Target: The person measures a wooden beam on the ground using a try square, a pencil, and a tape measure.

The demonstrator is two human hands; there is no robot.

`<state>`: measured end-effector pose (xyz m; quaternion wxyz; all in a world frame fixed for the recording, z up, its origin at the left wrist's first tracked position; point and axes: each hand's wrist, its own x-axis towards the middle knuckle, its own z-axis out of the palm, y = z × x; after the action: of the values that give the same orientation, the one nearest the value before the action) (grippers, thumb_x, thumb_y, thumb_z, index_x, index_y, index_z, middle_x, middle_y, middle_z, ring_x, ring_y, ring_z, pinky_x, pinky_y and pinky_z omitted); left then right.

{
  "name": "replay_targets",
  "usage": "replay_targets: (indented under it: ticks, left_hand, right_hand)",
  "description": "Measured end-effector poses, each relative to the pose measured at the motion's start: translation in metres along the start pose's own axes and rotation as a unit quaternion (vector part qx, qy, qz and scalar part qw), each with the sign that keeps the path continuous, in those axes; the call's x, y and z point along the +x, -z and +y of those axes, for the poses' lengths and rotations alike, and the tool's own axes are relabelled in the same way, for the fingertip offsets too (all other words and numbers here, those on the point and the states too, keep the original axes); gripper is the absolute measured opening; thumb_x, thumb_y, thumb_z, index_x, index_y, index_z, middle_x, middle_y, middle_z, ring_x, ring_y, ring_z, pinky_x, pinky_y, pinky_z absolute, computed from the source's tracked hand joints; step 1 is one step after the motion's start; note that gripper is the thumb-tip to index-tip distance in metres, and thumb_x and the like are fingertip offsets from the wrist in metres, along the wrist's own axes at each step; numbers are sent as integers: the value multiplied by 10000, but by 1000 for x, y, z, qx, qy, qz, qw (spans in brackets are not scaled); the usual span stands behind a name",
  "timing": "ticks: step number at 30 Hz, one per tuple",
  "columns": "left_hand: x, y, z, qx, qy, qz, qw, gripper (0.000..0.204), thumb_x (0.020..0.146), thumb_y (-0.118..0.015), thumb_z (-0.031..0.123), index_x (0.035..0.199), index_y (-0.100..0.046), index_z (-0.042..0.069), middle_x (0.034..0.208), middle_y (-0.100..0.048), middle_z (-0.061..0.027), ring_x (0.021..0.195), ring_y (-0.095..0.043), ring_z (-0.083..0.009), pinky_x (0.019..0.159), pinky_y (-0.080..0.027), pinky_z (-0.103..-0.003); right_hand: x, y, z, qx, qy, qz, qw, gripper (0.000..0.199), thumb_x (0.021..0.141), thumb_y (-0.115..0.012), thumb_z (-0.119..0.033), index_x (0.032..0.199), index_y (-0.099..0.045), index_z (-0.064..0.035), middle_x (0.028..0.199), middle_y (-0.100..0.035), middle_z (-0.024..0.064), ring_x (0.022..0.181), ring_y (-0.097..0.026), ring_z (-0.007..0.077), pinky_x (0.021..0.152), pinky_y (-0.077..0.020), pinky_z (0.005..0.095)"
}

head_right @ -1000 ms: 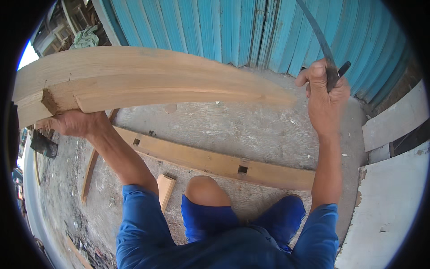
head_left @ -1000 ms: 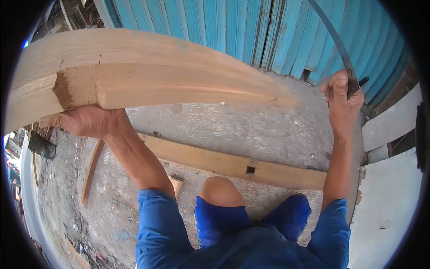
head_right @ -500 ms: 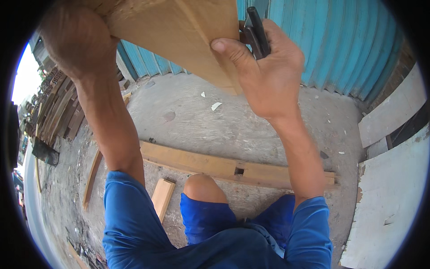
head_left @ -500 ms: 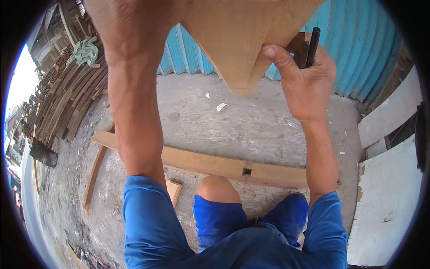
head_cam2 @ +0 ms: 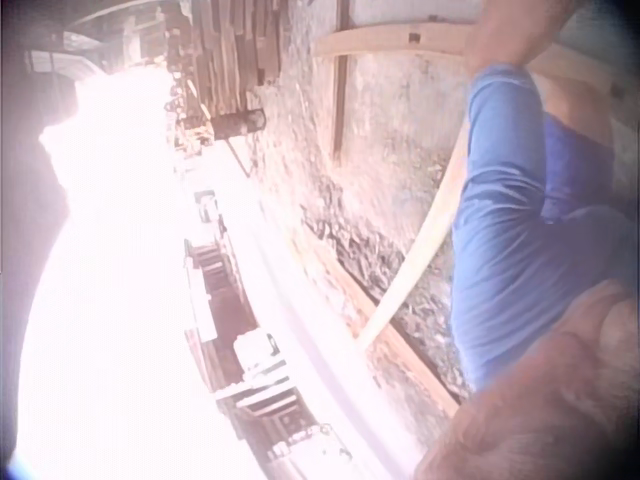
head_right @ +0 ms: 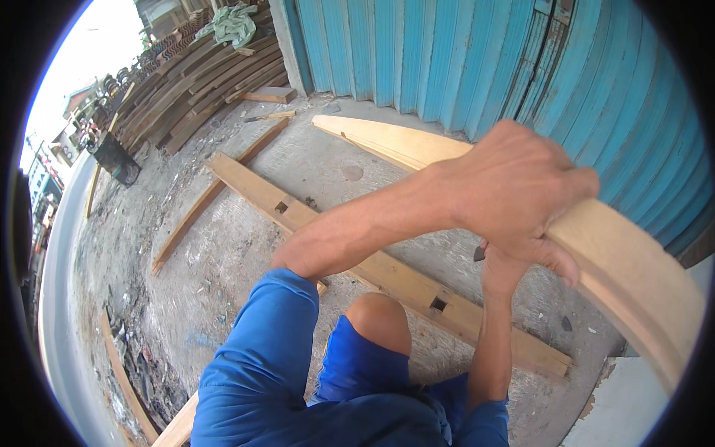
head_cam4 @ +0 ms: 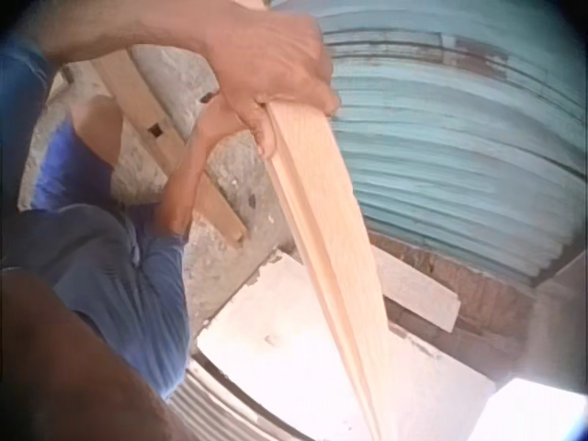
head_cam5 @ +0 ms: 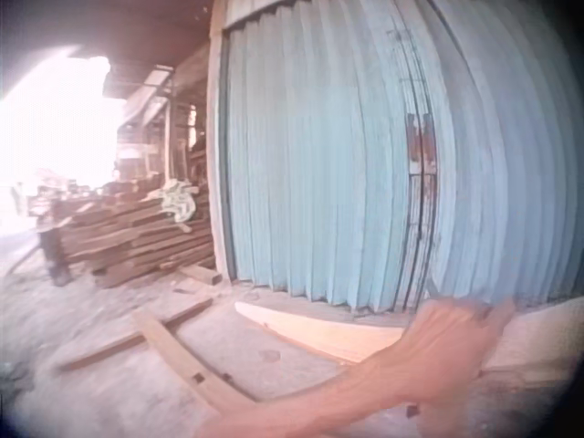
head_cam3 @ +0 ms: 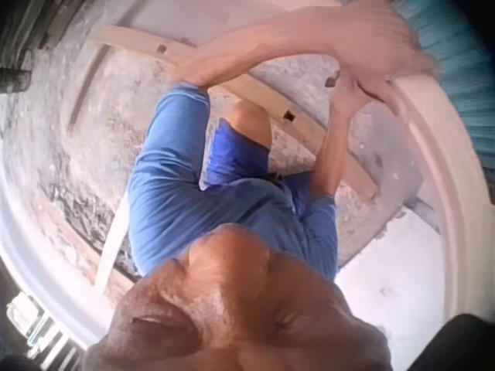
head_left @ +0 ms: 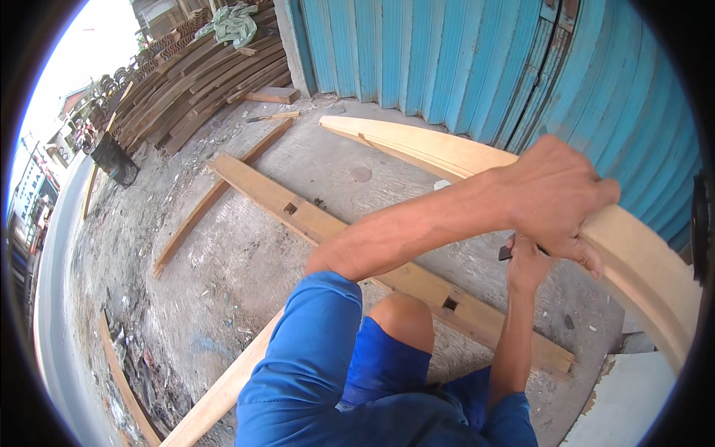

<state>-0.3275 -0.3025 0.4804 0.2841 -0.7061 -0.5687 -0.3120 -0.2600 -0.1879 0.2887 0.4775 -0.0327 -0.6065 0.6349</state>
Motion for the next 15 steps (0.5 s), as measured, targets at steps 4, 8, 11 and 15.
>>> replay_targets:
  ticks: [4,8,11,15]
  left_hand:
    - [-30,-43,-7,-37,2,-95,995,775,649,-810,730,903,-679,10,654,-680,-134,674,-714,-363,560,-475,-466]
    - [-73,-72,-24,-47,42,-203,977,758,657,-823,695,934,-680,4,673,-694,-138,705,-726,-360,585,-495,-464]
    - [-103,-87,-36,-33,66,-246,966,750,662,-826,685,947,-682,6,690,-705,-135,732,-735,-358,608,-514,-462]
    - [-149,-96,-49,-34,95,-296,950,737,672,-829,665,962,-679,5,703,-704,-143,758,-735,-367,619,-525,-469]
  right_hand:
    - [-51,4,65,106,-41,4,993,114,1010,-629,40,1093,-602,-33,872,-618,31,657,-542,114,614,-497,288]
    - [-95,-23,105,189,-166,-4,968,122,1009,-626,39,1083,-595,-53,836,-594,25,642,-528,123,638,-508,325]
    - [-115,-35,131,244,-244,-11,939,109,1006,-661,3,1079,-612,-60,839,-615,36,654,-546,143,656,-519,346]
    - [-147,-50,165,194,-289,-40,937,52,1018,-676,-48,1041,-630,-55,857,-637,47,665,-578,162,659,-525,346]
